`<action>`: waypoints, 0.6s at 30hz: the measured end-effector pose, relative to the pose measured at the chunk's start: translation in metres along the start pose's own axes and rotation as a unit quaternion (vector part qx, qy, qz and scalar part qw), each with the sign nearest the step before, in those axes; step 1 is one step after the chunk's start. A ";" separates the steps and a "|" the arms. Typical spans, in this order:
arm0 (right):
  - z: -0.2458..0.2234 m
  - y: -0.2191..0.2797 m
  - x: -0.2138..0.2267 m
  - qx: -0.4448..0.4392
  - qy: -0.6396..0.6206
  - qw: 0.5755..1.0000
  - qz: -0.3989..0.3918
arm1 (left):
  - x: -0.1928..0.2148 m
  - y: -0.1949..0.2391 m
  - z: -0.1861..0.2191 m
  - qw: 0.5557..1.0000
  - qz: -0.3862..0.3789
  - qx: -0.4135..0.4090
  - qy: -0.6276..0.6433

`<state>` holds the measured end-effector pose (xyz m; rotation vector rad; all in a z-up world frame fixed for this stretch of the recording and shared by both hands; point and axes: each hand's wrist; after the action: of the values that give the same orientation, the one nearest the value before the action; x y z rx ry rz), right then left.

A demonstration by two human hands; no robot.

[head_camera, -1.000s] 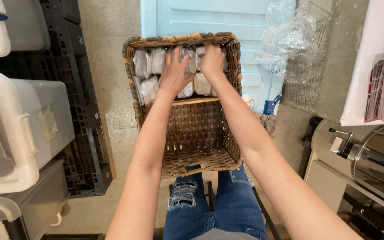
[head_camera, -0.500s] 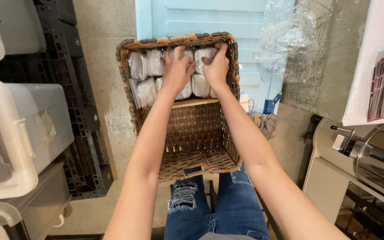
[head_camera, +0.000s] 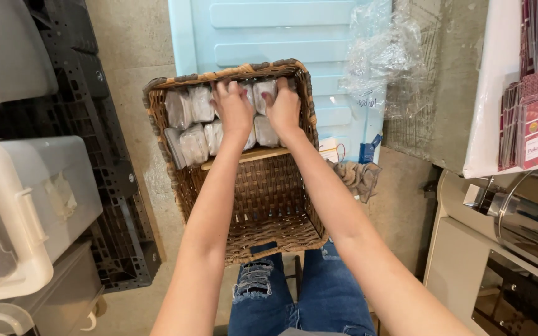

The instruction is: The person wipes a wooden board with a cloth, organizes small white packets within a wicker basket, and folds sheets of white paper on a table.

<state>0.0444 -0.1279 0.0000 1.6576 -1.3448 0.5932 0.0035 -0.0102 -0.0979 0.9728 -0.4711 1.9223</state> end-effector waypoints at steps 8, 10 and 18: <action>0.020 -0.006 -0.027 0.023 0.007 0.999 0.026 | 0.016 0.004 0.007 0.991 0.035 0.021 0.128; 0.032 -0.016 -0.047 0.023 0.015 0.999 0.032 | 0.022 0.003 0.016 0.989 0.037 0.017 0.143; 0.025 -0.021 -0.048 0.025 0.047 0.999 -0.002 | 0.033 0.008 0.025 0.989 0.028 0.012 0.145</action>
<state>0.0459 -0.1242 -0.0582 1.6500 -1.2683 0.6992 -0.0016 -0.0127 -0.0563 0.6863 -0.3086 2.0825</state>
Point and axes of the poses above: each hand's wrist, its own y-axis away from the middle knuckle, its own x-axis out of the back of the hand, z = x × y, and after that the axes turned 3 degrees about y, right-handed
